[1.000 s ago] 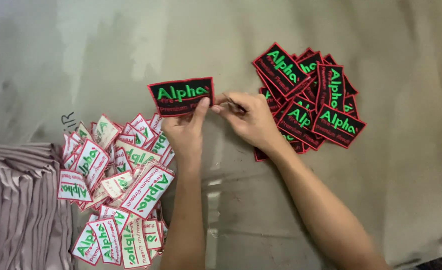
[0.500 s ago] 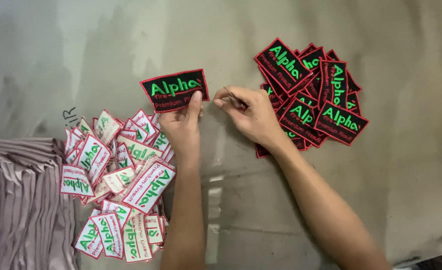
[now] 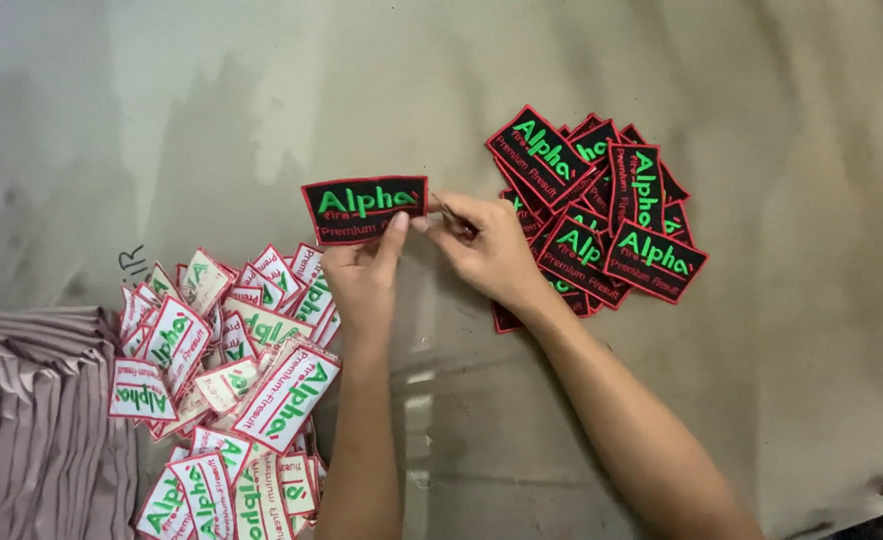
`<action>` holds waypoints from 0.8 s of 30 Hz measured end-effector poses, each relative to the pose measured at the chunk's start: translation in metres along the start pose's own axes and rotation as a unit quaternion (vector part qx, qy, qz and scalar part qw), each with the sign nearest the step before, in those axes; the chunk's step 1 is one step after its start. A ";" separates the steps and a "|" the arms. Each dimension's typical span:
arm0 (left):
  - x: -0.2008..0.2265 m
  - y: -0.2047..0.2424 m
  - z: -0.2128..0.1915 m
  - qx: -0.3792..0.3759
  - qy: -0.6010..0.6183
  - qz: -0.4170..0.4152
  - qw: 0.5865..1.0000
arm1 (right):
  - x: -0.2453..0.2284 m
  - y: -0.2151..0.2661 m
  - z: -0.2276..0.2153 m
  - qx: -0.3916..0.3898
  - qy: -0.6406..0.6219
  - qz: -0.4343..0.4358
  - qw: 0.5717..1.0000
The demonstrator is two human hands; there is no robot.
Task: Trimming excess threads from embroidered patches using thread snips on a work table.
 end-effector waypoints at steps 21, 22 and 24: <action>-0.024 -0.006 -0.006 0.038 0.080 -0.113 0.990 | 0.021 0.023 -0.004 0.058 0.246 -0.060 0.966; -0.025 -0.006 -0.005 0.037 0.081 -0.112 0.990 | 0.020 0.021 -0.004 0.058 0.247 -0.062 0.965; -0.026 -0.005 -0.006 0.032 0.077 -0.109 0.991 | 0.012 0.016 -0.004 0.063 0.247 -0.131 0.958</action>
Point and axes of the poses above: each hand's wrist, its own y-axis away from the middle knuckle, its own z-axis out of the palm, x = y × z, the point moved 2 cm from there along -y, towards the middle knuckle, and after that the axes turned 10 degrees about -z, right-handed, at the moved point
